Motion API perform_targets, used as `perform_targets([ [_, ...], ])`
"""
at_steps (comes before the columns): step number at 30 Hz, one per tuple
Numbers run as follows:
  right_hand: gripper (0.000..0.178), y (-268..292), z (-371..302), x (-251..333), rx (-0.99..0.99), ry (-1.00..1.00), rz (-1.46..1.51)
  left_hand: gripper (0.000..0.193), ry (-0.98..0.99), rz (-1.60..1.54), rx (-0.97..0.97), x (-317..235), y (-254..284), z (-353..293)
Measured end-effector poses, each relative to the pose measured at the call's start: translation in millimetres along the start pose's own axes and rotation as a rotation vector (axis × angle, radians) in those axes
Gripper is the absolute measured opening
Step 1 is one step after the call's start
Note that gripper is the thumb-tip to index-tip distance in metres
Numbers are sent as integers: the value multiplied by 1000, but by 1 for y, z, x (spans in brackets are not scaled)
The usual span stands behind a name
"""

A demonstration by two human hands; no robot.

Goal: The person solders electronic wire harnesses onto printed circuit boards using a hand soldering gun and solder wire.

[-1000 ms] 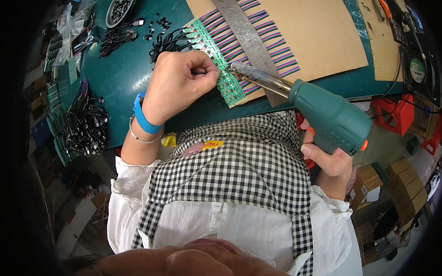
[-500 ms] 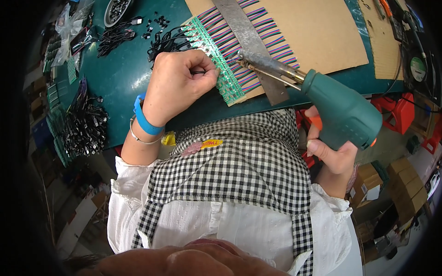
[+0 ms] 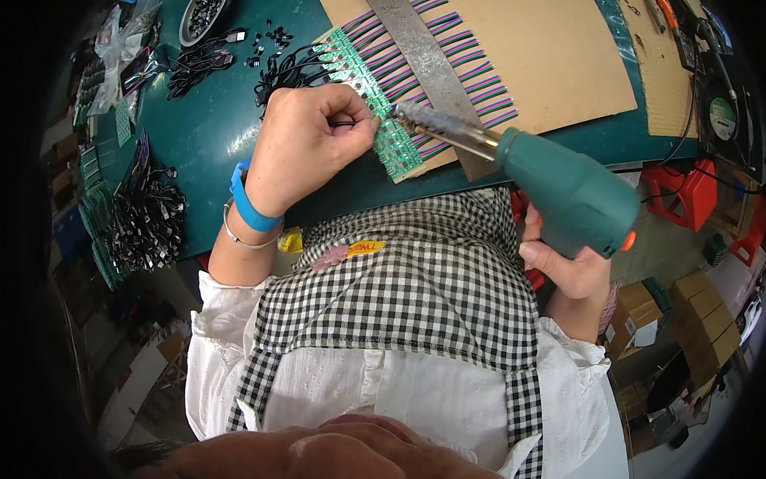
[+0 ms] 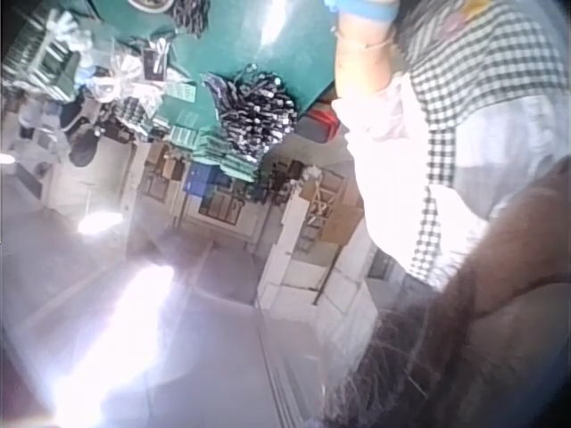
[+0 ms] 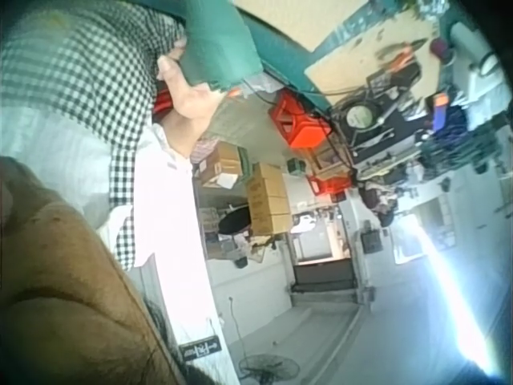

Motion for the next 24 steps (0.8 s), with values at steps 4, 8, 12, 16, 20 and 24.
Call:
perform_targets([
  [4, 61, 4, 9, 6, -78, 19, 108, 6, 10, -5, 2, 2, -1, 1],
  [8, 61, 6, 18, 13, -93, 63, 139, 7, 7, -18, 5, 0, 1, 3],
  [12, 65, 11, 31, 22, -137, 148, 193, 8, 7, -17, 19, -5, 3, 3],
  [16, 63, 36, 53, 32, -220, 279, 213, 9, 55, -55, 22, -5, 1, 1],
  [20, 56, 61, 86, 52, -298, 421, 210, 10, 88, -76, 24, -7, 2, -5],
  [24, 41, 95, 134, 48, -431, 383, 141, 10, 65, -94, -19, -21, 4, -13],
])
Point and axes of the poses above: each hand's wrist, its own z-axis towards the middle knuckle, its own y-axis out of the back of the hand, x = y × z, the point moved 3 cm from there along z, towards the middle knuckle, and after that the axes turned 14 degrees about -z, right-handed, at the moved point
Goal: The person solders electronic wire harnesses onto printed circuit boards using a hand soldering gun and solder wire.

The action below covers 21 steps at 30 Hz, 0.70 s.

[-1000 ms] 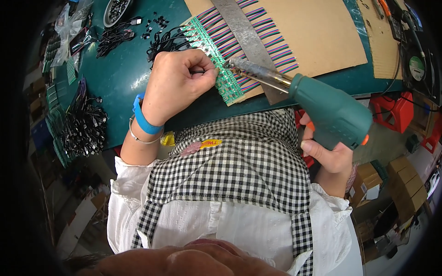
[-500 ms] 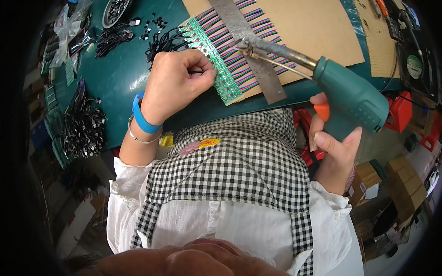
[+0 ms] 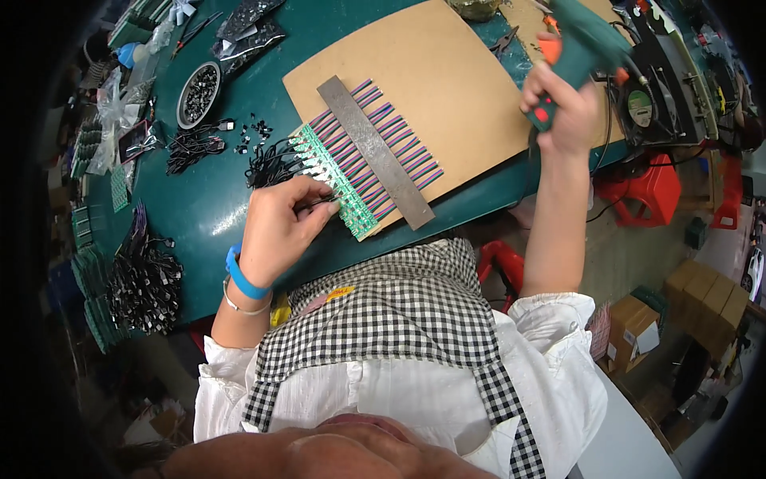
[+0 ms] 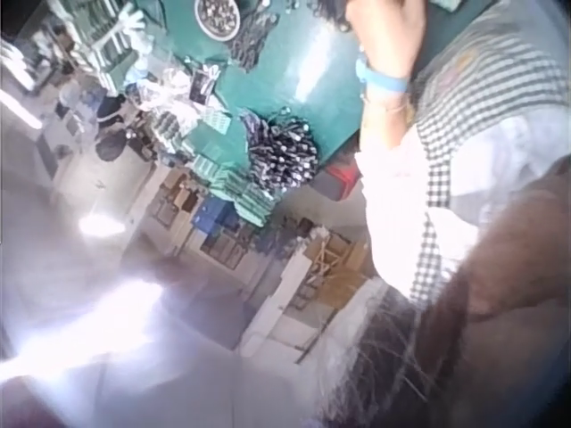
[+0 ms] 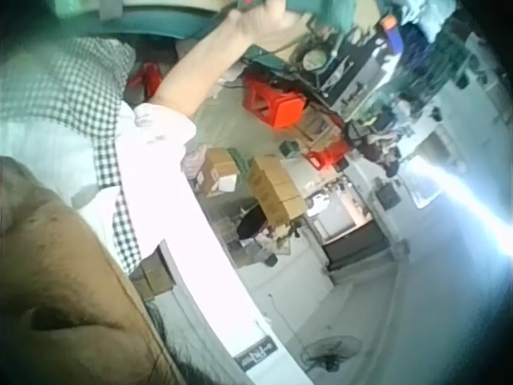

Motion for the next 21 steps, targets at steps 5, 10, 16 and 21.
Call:
perform_targets([
  [5, 33, -19, 17, -11, -186, 29, -269, 14, -140, 198, -130, 6, 34, -32],
  [10, 38, -1, -7, 37, -265, 10, -527, 11, -116, -38, -120, 17, 66, -39],
  [16, 45, -24, -36, 71, 45, 182, -583, 9, -66, 383, -532, 79, 139, -38],
  [21, 51, -48, -69, 63, 110, 57, -486, 8, -65, 494, -714, 114, 168, -18],
])
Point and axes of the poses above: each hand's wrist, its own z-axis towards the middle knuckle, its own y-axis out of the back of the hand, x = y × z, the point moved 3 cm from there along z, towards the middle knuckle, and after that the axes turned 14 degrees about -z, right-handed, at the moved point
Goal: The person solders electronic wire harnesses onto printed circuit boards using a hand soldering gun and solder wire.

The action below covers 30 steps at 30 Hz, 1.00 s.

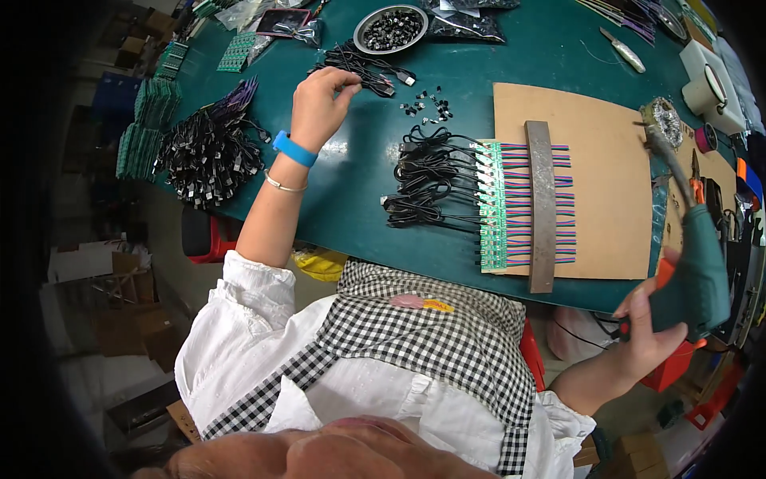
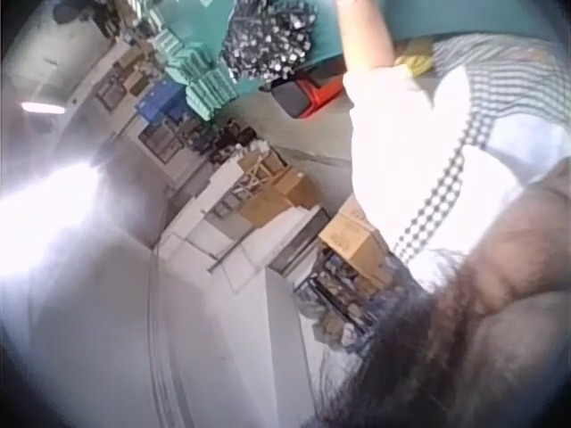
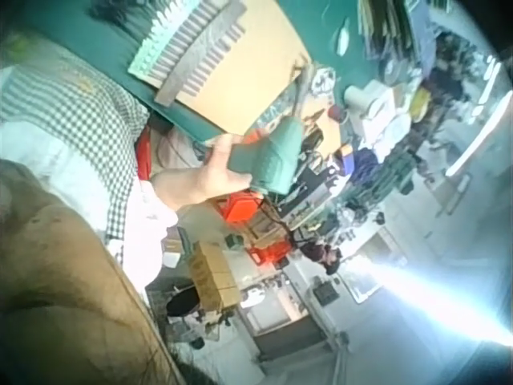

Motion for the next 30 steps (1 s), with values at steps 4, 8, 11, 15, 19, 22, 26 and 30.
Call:
perform_targets([
  [4, 55, -15, -11, -13, 34, -27, 57, 22, 46, 137, -204, 28, -1, 8],
  [8, 56, -18, -18, -17, 60, -89, 73, 27, 241, 34, -126, 83, -8, 15],
  [11, 55, -13, -23, -30, 101, -103, 154, 22, 270, 32, -151, 91, -9, 24],
  [15, 54, -19, -27, -31, 148, -147, 167, 17, 175, 26, -44, 77, -14, 31],
  [19, 53, -27, -27, -26, 124, -108, 203, 15, 21, -26, 9, 75, -15, 30],
  [22, 53, -24, -28, -33, 157, -143, 208, 14, -142, -69, -100, 71, -4, 31],
  [26, 53, -27, -27, -28, 147, -116, 244, 8, -1, -585, -397, 54, 20, 34],
  [30, 55, -34, -29, -25, 136, -141, 291, 12, 47, -967, -360, 6, 34, 33],
])
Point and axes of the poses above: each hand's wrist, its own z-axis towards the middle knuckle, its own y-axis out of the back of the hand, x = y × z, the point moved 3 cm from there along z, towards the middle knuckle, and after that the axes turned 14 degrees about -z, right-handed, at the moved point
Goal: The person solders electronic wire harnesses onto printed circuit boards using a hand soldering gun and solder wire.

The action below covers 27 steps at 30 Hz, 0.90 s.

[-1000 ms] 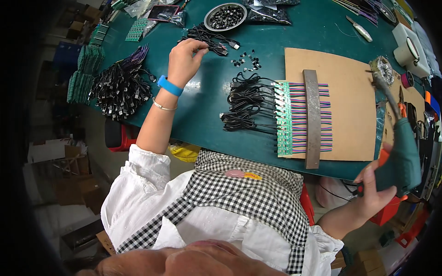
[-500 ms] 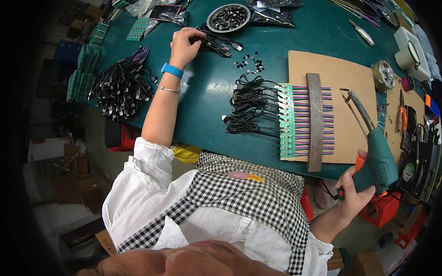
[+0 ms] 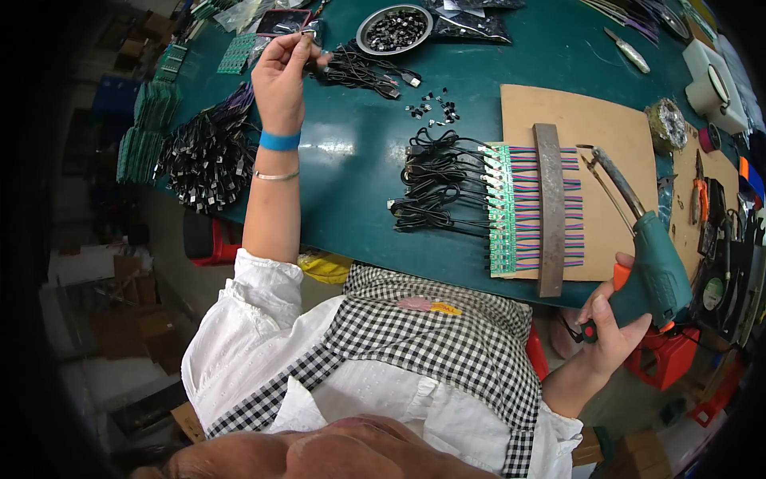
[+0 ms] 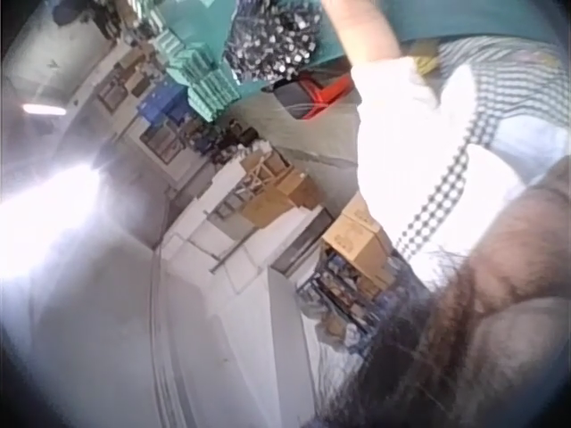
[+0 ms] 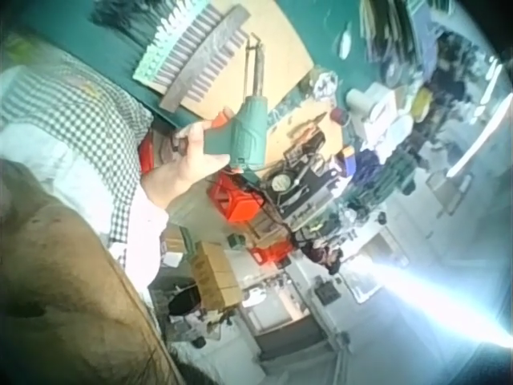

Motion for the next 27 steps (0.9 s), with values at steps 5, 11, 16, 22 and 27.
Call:
perform_targets([
  [5, 57, -16, -5, -1, -58, -81, -17, 12, 580, -66, 307, -41, -80, -57],
  [11, 57, -50, 1, 9, 151, -267, 96, 6, 602, 118, 748, -58, -139, -134],
  [16, 32, -69, -5, 1, 266, -99, 189, 3, 549, 86, 946, -55, -167, -160],
  [22, 9, -65, -11, -4, 183, 92, -148, 7, 602, 4, 934, -52, -171, -180],
  [27, 44, -65, -20, -8, 128, 257, -522, 8, 706, -17, 751, -44, -168, -196],
])
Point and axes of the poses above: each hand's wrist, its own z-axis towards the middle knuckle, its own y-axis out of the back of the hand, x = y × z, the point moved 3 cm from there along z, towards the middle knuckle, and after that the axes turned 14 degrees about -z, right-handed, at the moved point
